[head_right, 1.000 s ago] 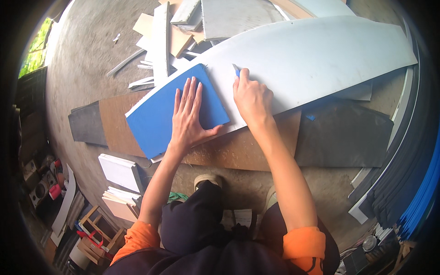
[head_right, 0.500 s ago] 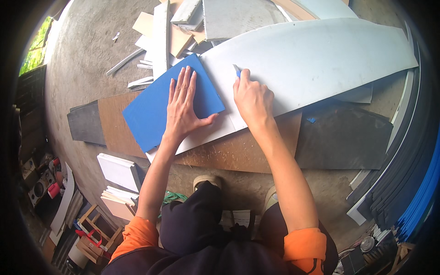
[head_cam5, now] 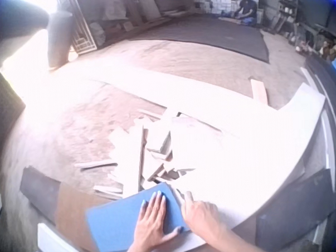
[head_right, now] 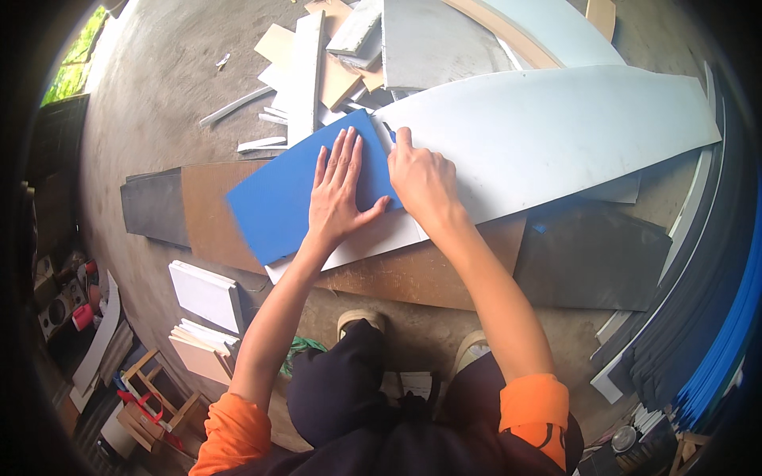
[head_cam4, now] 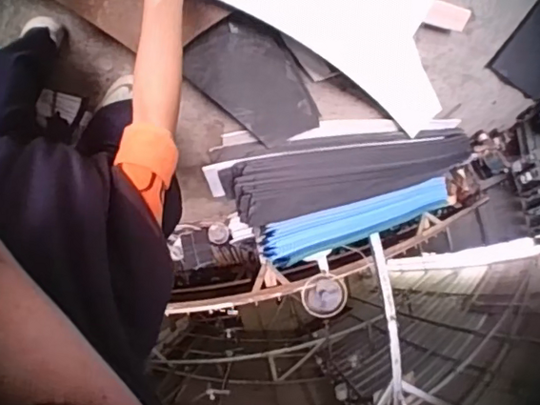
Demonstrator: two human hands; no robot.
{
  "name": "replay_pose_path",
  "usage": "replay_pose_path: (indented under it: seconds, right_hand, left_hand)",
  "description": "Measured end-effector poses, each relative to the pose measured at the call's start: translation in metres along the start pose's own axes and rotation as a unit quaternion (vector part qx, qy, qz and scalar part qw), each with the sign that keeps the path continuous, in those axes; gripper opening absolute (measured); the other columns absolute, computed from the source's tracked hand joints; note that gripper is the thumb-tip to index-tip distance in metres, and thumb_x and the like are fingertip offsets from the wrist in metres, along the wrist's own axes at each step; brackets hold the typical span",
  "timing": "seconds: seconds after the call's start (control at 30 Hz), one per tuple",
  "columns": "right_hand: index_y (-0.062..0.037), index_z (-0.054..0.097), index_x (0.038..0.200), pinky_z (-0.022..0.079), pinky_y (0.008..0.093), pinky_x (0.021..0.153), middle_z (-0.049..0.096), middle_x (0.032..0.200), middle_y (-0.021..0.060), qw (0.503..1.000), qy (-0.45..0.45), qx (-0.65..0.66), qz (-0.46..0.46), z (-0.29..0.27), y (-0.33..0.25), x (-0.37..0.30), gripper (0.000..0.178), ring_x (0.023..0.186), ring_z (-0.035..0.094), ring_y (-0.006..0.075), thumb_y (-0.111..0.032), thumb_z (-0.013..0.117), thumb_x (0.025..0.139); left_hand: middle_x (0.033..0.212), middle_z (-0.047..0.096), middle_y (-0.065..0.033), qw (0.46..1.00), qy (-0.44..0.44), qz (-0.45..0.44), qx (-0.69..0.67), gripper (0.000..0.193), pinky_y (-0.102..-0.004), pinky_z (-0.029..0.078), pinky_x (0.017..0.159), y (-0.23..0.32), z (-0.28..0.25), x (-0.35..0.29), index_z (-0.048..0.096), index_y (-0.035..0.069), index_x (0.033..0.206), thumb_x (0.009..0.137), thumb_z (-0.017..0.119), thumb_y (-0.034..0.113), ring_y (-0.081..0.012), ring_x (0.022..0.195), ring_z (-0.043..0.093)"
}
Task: The person uses a utility knife to cut blue and white sheets into smaller rectangular pieces. They repeatedly align the sheets, score along edges, and snap off sections, stacking the finished pieces nearby.
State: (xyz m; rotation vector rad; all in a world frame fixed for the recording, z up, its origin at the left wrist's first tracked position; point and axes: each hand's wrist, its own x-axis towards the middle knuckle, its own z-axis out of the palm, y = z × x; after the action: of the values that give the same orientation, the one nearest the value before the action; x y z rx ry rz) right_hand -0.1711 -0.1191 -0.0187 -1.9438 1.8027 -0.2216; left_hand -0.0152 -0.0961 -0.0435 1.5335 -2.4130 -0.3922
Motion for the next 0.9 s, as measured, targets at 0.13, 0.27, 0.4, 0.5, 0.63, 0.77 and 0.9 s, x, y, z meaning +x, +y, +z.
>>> replay_pose_path:
  seconds: [0.13, 0.27, 0.4, 0.5, 0.63, 0.77, 0.9]
  right_hand:
    - [-0.0006, 0.042, 0.094, 0.05, 0.0426, 0.055, 0.061, 0.063, 0.0189, 0.999, -0.018, -0.038, 0.006, 0.011, -0.016, 0.018, 0.019, 0.065, 0.063, 0.034, -0.017, 0.044, 0.086]
    - [0.0007, 0.042, 0.092, 0.051, 0.0422, 0.059, 0.062, 0.066, 0.0182, 0.998, -0.031, -0.061, 0.009, 0.015, -0.026, 0.025, 0.016, 0.068, 0.064, 0.0329, -0.013, 0.045, 0.084]
    - [0.0019, 0.045, 0.093, 0.051, 0.042, 0.065, 0.063, 0.074, 0.0201, 0.996, -0.072, -0.047, 0.039, 0.009, -0.031, 0.032, 0.017, 0.076, 0.063, 0.033, -0.012, 0.045, 0.082]
    - [0.0028, 0.048, 0.097, 0.05, 0.0415, 0.071, 0.062, 0.085, 0.0222, 0.987, -0.142, -0.043, 0.065, -0.002, -0.033, 0.044, 0.021, 0.086, 0.062, 0.0335, -0.012, 0.045, 0.081]
    - [0.0025, 0.05, 0.101, 0.049, 0.0413, 0.076, 0.061, 0.095, 0.0224, 0.975, -0.194, -0.029, 0.1, -0.004, -0.033, 0.041, 0.025, 0.093, 0.059, 0.0349, -0.012, 0.044, 0.081]
    - [0.0019, 0.047, 0.098, 0.049, 0.0418, 0.075, 0.061, 0.091, 0.0229, 0.974, -0.203, -0.03, 0.094, -0.002, -0.022, 0.001, 0.021, 0.089, 0.06, 0.0355, -0.011, 0.042, 0.082]
    - [0.0017, 0.045, 0.096, 0.049, 0.0436, 0.072, 0.061, 0.088, 0.0235, 0.974, -0.199, -0.028, 0.106, 0.001, -0.014, -0.042, 0.017, 0.086, 0.061, 0.0361, -0.01, 0.042, 0.084]
  left_hand:
    - [0.139, 0.026, -0.0172, 1.0, 0.004, -0.002, -0.012, 0.084, -0.0426, 0.011, 0.107, -0.001, -0.001, -0.001, 0.028, -0.004, 0.131, 0.072, 0.055, 0.049, -0.0252, 0.132, 0.02]
    - [0.139, 0.025, -0.0174, 1.0, 0.001, 0.001, -0.014, 0.083, -0.0425, 0.011, 0.107, -0.003, -0.002, -0.002, 0.028, -0.004, 0.131, 0.073, 0.054, 0.048, -0.0253, 0.132, 0.019]
    - [0.139, 0.026, -0.0166, 1.0, 0.004, 0.001, -0.012, 0.083, -0.0421, 0.011, 0.107, -0.003, -0.001, -0.002, 0.028, -0.004, 0.131, 0.074, 0.054, 0.049, -0.0245, 0.132, 0.02]
    - [0.139, 0.027, -0.0155, 1.0, 0.013, -0.006, -0.012, 0.083, -0.0415, 0.012, 0.107, -0.001, 0.002, -0.002, 0.028, -0.003, 0.131, 0.073, 0.055, 0.05, -0.0233, 0.132, 0.021]
    - [0.139, 0.029, -0.0126, 0.999, 0.038, -0.008, -0.004, 0.083, -0.041, 0.014, 0.107, -0.003, 0.003, -0.001, 0.03, -0.001, 0.131, 0.072, 0.058, 0.049, -0.0218, 0.13, 0.024]
    - [0.139, 0.029, -0.0118, 0.999, 0.032, -0.009, 0.041, 0.083, -0.0414, 0.015, 0.107, -0.002, 0.004, -0.003, 0.031, -0.001, 0.131, 0.072, 0.057, 0.051, -0.021, 0.13, 0.024]
    - [0.141, 0.025, -0.0086, 0.999, 0.038, -0.018, 0.022, 0.082, -0.041, 0.011, 0.108, 0.002, 0.005, -0.004, 0.026, 0.002, 0.134, 0.075, 0.057, 0.05, -0.0189, 0.132, 0.02]
